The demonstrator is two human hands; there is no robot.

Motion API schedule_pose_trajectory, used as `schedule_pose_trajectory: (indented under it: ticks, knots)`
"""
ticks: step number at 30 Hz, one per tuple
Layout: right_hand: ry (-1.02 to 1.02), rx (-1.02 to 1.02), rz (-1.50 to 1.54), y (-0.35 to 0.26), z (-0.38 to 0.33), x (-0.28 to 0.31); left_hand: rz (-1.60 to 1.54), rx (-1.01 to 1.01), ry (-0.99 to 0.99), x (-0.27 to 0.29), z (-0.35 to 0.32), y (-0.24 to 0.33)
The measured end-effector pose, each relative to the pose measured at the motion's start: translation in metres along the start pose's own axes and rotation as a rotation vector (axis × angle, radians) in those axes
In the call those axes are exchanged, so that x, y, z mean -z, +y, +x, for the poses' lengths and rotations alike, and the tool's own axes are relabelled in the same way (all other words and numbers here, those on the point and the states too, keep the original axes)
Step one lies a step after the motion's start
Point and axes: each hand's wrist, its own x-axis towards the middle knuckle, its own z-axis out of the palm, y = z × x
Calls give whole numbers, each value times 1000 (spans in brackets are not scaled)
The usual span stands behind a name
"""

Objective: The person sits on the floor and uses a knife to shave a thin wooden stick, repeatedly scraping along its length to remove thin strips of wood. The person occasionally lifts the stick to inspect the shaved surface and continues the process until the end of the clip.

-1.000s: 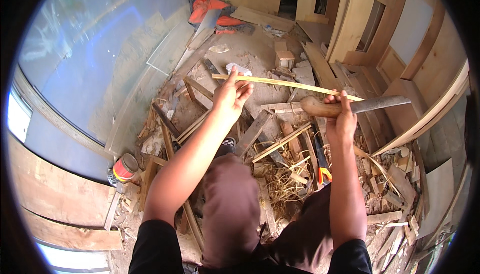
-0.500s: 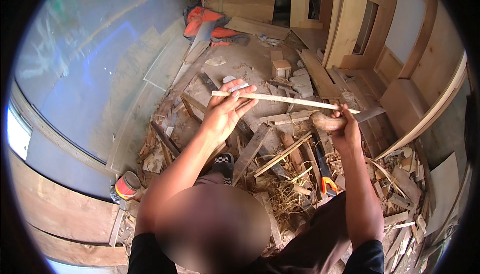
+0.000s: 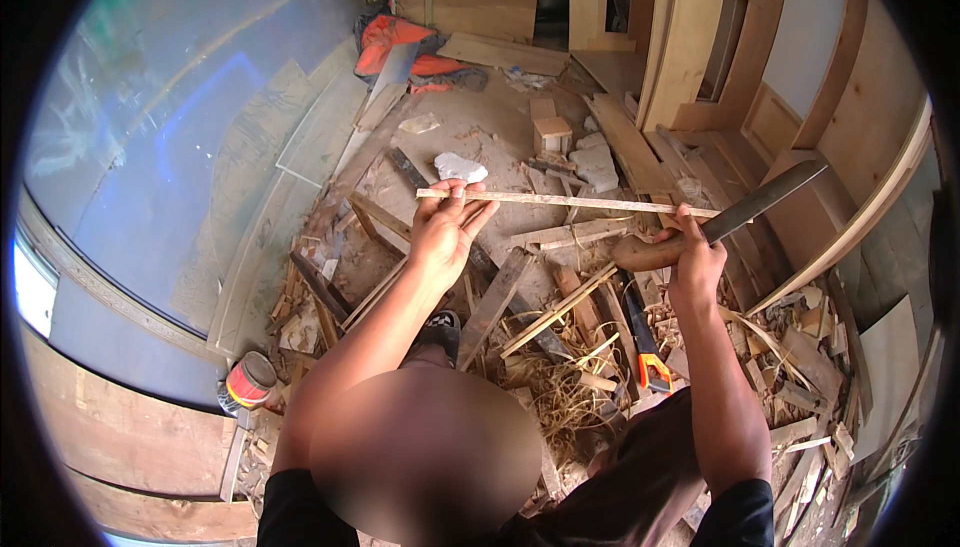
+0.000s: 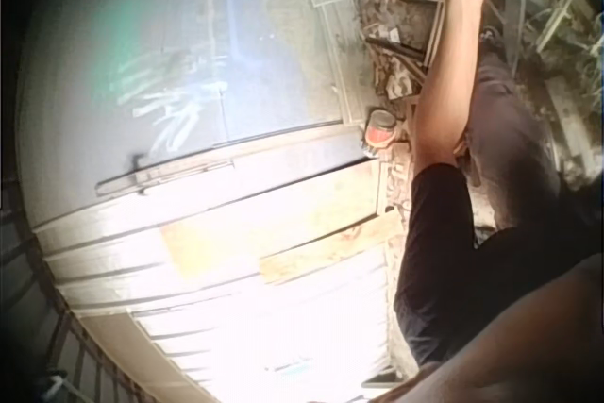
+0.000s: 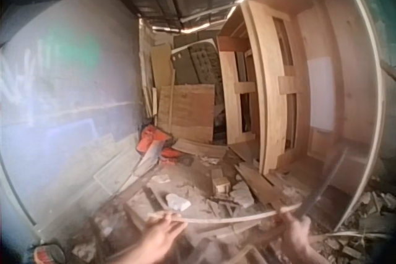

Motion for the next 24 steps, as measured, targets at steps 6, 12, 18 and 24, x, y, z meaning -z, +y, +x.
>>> schedule_pose_trajectory:
  ticks: [6, 12, 18, 24]
  knots:
    - [55, -161, 213, 0, 16, 16, 24, 34, -25, -18, -12, -3]
    - [43, -283, 270, 14, 32, 46, 19, 11, -55, -29, -16, -8]
    - [78, -371, 208, 26, 39, 57, 222, -139, -19, -33, -13, -8]
    - [-203, -752, 190, 20, 43, 70, 198, -322, 182, -30, -7, -3]
